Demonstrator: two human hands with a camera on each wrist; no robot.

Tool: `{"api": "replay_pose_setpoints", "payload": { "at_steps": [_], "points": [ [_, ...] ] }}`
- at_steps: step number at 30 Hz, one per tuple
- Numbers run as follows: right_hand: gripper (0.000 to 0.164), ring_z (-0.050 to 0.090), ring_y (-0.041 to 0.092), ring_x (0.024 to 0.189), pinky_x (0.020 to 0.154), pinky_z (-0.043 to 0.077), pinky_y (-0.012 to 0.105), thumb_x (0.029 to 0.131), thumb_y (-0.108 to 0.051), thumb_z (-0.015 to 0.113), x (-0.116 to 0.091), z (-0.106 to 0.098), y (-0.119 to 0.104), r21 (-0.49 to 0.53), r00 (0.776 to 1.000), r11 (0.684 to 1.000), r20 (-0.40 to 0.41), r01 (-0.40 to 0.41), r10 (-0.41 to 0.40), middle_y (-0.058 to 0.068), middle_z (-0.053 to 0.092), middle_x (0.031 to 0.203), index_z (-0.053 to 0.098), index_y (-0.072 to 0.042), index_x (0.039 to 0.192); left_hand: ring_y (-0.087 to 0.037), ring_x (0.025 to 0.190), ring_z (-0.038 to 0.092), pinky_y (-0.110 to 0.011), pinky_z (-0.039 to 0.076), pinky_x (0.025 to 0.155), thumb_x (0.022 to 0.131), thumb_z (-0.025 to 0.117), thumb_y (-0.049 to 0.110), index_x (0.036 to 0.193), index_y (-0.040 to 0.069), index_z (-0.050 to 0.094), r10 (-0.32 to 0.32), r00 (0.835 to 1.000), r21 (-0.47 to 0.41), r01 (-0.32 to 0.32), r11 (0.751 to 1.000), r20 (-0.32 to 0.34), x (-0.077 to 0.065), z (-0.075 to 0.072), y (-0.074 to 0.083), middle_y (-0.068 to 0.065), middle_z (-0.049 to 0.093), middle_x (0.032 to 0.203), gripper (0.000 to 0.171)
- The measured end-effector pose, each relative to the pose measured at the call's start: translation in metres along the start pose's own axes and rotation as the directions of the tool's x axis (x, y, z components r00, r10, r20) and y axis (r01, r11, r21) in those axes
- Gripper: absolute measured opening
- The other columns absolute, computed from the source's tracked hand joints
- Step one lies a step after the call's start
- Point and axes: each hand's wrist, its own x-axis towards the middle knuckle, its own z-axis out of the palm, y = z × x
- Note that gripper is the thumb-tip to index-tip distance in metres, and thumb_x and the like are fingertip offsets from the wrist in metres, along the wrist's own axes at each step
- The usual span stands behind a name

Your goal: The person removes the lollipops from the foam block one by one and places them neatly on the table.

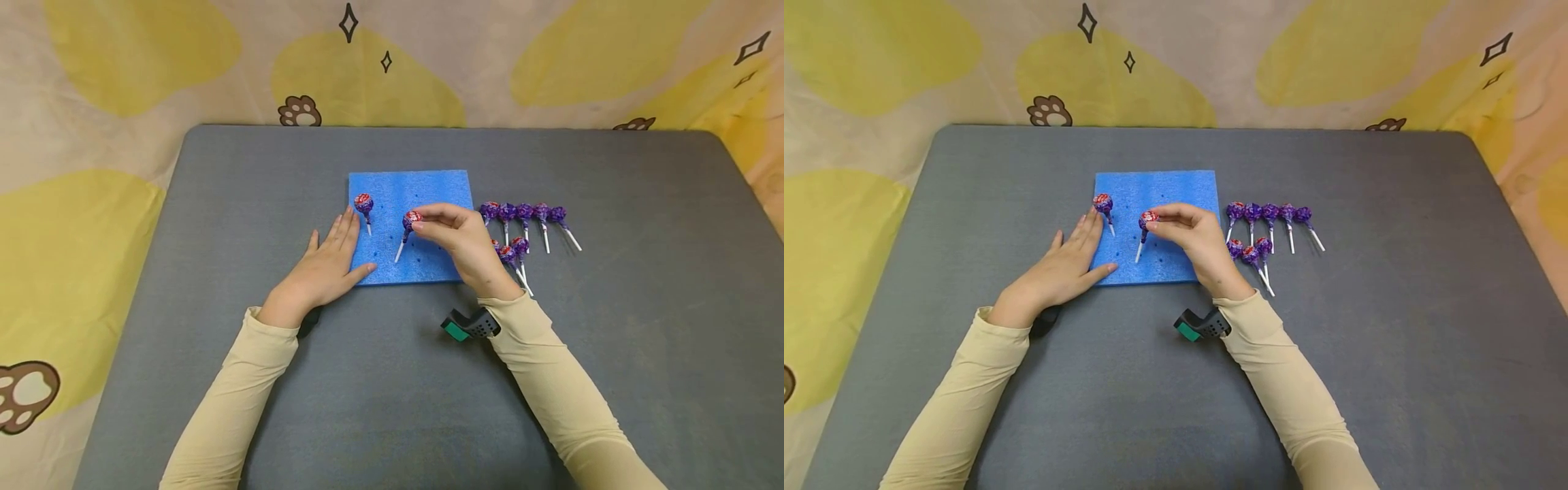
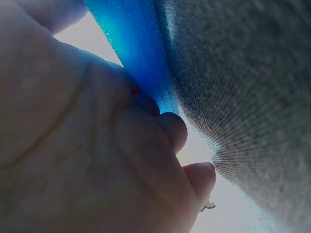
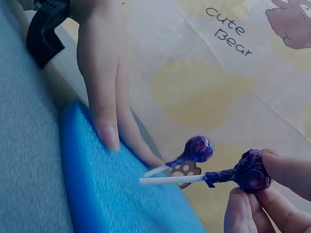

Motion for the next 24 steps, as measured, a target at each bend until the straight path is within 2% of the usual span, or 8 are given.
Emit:
{"api": "replay_pose_setpoints", "payload": {
  "at_steps": [15, 24],
  "points": [
    [0.019, 0.065, 0.012, 0.086, 0.08, 0.052, 0.026, 0.085, 0.007, 0.064, -0.016, -0.027, -0.003, 0.028, 1.0, 1.0, -0.012, -0.004, 0.005, 0.003, 0.07, 0.091, 0.072, -0.007, 0.094, -0.024, 0.142, -0.011, -0.056, -0.003, 0.11, 0.098, 0.039, 0.049, 0.149, 0.004, -0.009, 0.013, 1.0, 0.001, -0.013, 1.0, -0.007, 0.0, 0.002, -0.002, -0.008, -0.019, 0.155, 0.083],
    [0.025, 0.066, 0.012, 0.086, 0.08, 0.052, 0.027, 0.087, 0.012, 0.058, -0.031, -0.056, -0.001, 0.114, 0.998, 0.993, -0.061, 0.011, -0.004, 0.005, 0.071, 0.092, 0.072, -0.008, 0.093, -0.025, 0.142, -0.01, -0.056, -0.002, 0.11, 0.098, 0.039, 0.049, 0.149, 0.004, -0.009, 0.024, 1.0, 0.004, -0.024, 1.0, -0.01, 0.001, 0.003, -0.002, -0.008, -0.019, 0.154, 0.083]
  ]
}}
